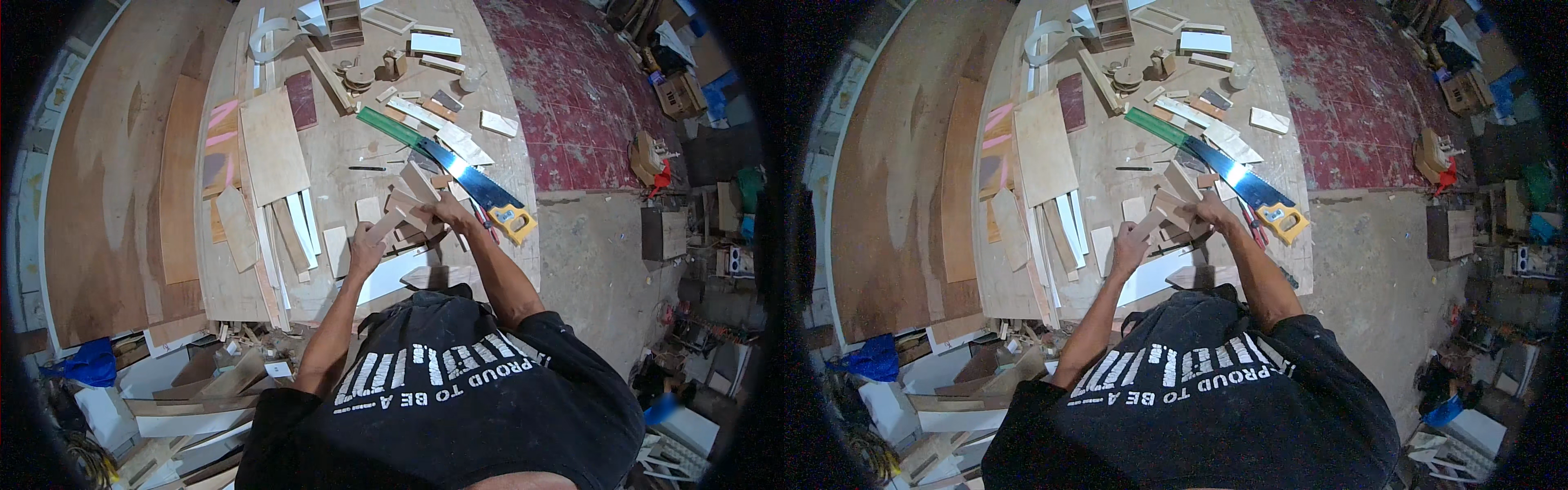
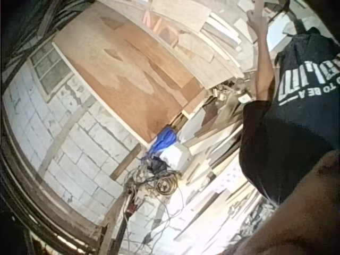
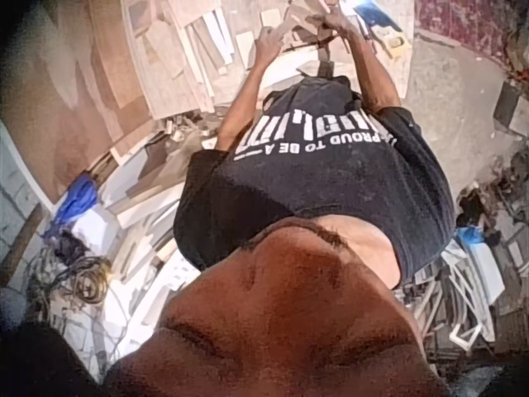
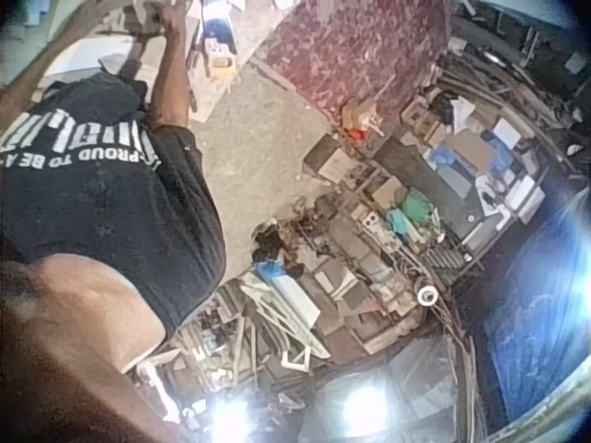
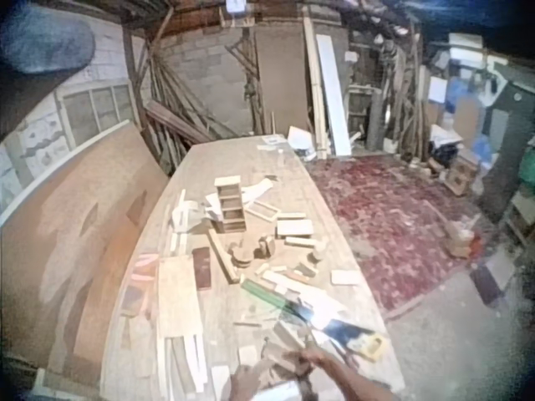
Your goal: Cutting a piece of wood with a handsaw and smoothing it with a file.
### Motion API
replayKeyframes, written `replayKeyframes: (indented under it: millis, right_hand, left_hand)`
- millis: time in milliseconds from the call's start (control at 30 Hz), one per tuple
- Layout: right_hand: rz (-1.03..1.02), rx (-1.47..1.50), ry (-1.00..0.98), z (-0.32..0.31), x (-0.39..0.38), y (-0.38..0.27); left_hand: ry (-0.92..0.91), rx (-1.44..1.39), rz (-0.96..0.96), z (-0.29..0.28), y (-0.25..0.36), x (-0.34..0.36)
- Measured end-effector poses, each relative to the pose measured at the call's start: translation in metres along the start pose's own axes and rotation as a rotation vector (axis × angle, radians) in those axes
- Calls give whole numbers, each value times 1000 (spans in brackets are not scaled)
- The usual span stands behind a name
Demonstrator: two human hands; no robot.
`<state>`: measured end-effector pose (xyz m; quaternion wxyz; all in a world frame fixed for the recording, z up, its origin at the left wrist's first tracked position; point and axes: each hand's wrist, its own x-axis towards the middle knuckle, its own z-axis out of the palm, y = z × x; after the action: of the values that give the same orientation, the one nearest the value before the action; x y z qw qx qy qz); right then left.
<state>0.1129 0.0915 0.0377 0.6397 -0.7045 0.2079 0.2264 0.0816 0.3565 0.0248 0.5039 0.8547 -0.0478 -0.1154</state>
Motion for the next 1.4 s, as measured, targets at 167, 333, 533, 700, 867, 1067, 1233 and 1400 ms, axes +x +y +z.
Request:
replayKeyframes:
  millis: [167, 333, 533, 700, 867, 1067, 1233, 1400]
  right_hand:
    - [-331, -20, 17, 3, 24, -4]
    - [-339, -261, 135, 4, 34, -18]
    - [-613, -514, 280, 3, 37, -6]
    - [-305, -740, 494, 29, 15, 8]
    - [-438, -517, 464, 36, 32, 25]
    - [-602, -465, 399, 29, 52, 12]
    - [-652, -571, 457, 26, 55, 11]
    - [-488, -502, 317, 27, 47, 9]
  left_hand:
    - [30, -55, -141, -8, 8, 9]
    - [247, 245, -77, 1, -12, 24]
    - [178, 38, -297, 6, 17, 49]
    - [118, -22, -355, 11, 11, 69]
    - [153, 103, -310, 8, 24, 90]
    - [147, 237, -178, 10, 21, 100]
    - [91, 258, -110, 5, 31, 101]
    - [34, 255, -206, -7, 35, 107]
